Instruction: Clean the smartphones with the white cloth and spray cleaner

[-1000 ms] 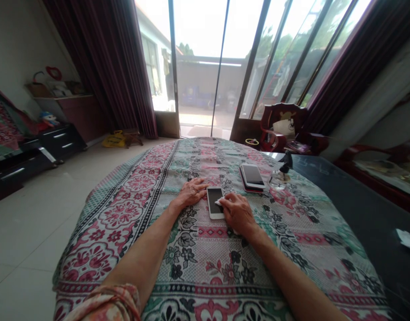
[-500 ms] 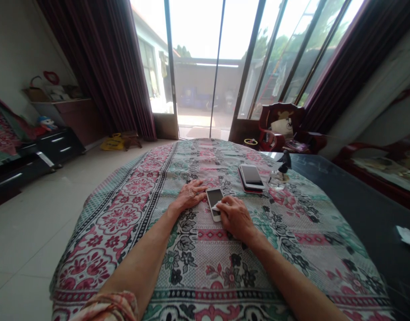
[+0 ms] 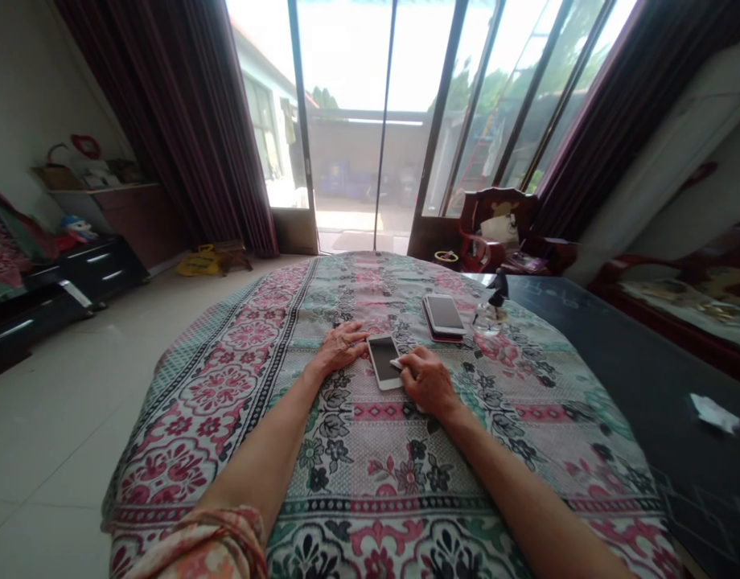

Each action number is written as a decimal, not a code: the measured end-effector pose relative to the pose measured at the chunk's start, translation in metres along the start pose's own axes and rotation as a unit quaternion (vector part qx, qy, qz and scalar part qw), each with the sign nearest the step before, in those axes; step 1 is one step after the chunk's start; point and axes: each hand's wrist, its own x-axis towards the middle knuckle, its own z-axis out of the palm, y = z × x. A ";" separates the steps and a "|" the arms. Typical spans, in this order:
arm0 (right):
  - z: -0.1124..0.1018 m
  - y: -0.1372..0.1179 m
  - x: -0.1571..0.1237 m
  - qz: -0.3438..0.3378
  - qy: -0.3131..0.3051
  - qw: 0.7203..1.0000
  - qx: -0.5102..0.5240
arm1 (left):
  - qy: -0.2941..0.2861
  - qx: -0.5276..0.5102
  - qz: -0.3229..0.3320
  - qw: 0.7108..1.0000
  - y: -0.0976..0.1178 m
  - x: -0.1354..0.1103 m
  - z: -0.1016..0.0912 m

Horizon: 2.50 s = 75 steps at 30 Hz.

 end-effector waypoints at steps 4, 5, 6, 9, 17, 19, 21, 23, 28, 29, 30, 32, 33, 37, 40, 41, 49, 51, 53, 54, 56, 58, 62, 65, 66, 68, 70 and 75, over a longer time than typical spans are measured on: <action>-0.001 -0.003 -0.002 0.001 0.002 1.000 -0.006 | 0.011 -0.018 -0.008 1.000 0.000 0.000 0.001; -0.002 -0.004 -0.003 -0.002 0.001 1.000 -0.005 | 0.013 -0.020 -0.009 1.000 0.001 0.000 0.001; -0.003 -0.006 -0.004 -0.005 -0.001 1.000 -0.004 | 0.015 -0.020 -0.011 1.000 0.001 0.000 0.001; -0.006 -0.009 -0.007 -0.011 -0.005 1.000 -0.011 | 0.015 -0.026 -0.018 0.999 0.003 -0.001 0.000; -0.010 -0.013 -0.009 -0.033 -0.027 0.999 0.012 | 0.000 -0.049 -0.057 0.997 0.005 0.002 -0.001; -0.011 -0.014 -0.009 -0.033 -0.030 0.999 0.020 | 0.003 -0.052 -0.063 0.997 0.007 0.002 -0.002; -0.012 -0.014 -0.009 -0.034 -0.032 0.999 0.024 | 0.007 -0.053 -0.066 0.996 0.009 0.001 -0.003; -0.012 -0.013 -0.009 -0.034 -0.035 0.998 0.028 | 0.010 -0.053 -0.065 0.996 0.011 0.000 -0.004; -0.009 -0.010 -0.009 -0.037 -0.039 0.998 0.041 | 0.013 -0.053 -0.063 0.997 0.011 -0.001 -0.005; -0.008 -0.009 -0.009 -0.037 -0.039 0.998 0.044 | 0.014 -0.053 -0.065 0.996 0.011 -0.001 -0.005; -0.008 -0.009 -0.010 -0.037 -0.040 0.997 0.046 | 0.016 -0.053 -0.067 0.996 0.012 -0.001 -0.004; -0.007 -0.008 -0.010 -0.036 -0.041 0.997 0.048 | 0.022 -0.051 -0.072 0.996 0.013 -0.001 -0.003; -0.006 -0.008 -0.010 -0.035 -0.043 0.997 0.048 | 0.026 -0.051 -0.075 0.996 0.015 -0.001 -0.002; -0.004 -0.006 -0.004 -0.020 -0.059 0.998 0.029 | 0.025 -0.034 -0.083 0.996 0.019 -0.001 0.001; -0.003 -0.006 0.011 -0.014 -0.082 0.997 -0.003 | 0.019 -0.021 -0.079 0.996 0.019 0.000 0.002; -0.003 -0.005 0.017 -0.013 -0.090 0.996 -0.016 | 0.018 -0.020 -0.077 0.997 0.019 0.000 0.002; 0.008 0.000 0.060 0.033 -0.118 0.989 -0.086 | 0.010 -0.019 -0.076 0.997 0.015 0.001 0.004; 0.011 0.001 0.063 0.039 -0.113 0.989 -0.084 | 0.009 -0.022 -0.081 0.996 0.016 0.000 0.003; 0.011 0.001 0.061 0.033 -0.107 0.990 -0.082 | 0.008 -0.026 -0.081 0.996 0.016 0.000 0.003; 0.010 0.001 0.057 0.026 -0.105 0.991 -0.079 | 0.008 -0.027 -0.080 0.996 0.017 0.000 0.002; 0.005 -0.001 0.047 0.004 -0.106 0.992 -0.067 | 0.008 -0.027 -0.076 0.997 0.017 -0.001 0.002; -0.002 -0.003 0.031 -0.019 -0.110 0.993 -0.047 | 0.007 -0.026 -0.076 0.997 0.017 -0.001 0.001; -0.015 -0.007 0.001 -0.061 -0.120 0.991 -0.006 | 0.009 -0.023 -0.077 0.997 0.018 -0.002 0.001; -0.018 -0.006 -0.004 -0.073 -0.126 0.989 0.002 | 0.009 -0.023 -0.076 0.997 0.018 -0.001 0.001; -0.016 -0.006 -0.001 -0.072 -0.126 0.989 -0.002 | 0.009 -0.023 -0.078 0.997 0.018 -0.001 0.000; -0.011 -0.003 0.012 -0.062 -0.124 0.990 -0.016 | 0.008 -0.026 -0.081 0.996 0.018 -0.001 0.000; -0.005 -0.001 0.028 -0.044 -0.122 0.991 -0.040 | 0.010 -0.030 -0.083 0.996 0.018 -0.001 0.001; 0.008 0.003 0.059 -0.008 -0.124 0.988 -0.091 | 0.008 -0.033 -0.083 0.996 0.018 -0.001 0.001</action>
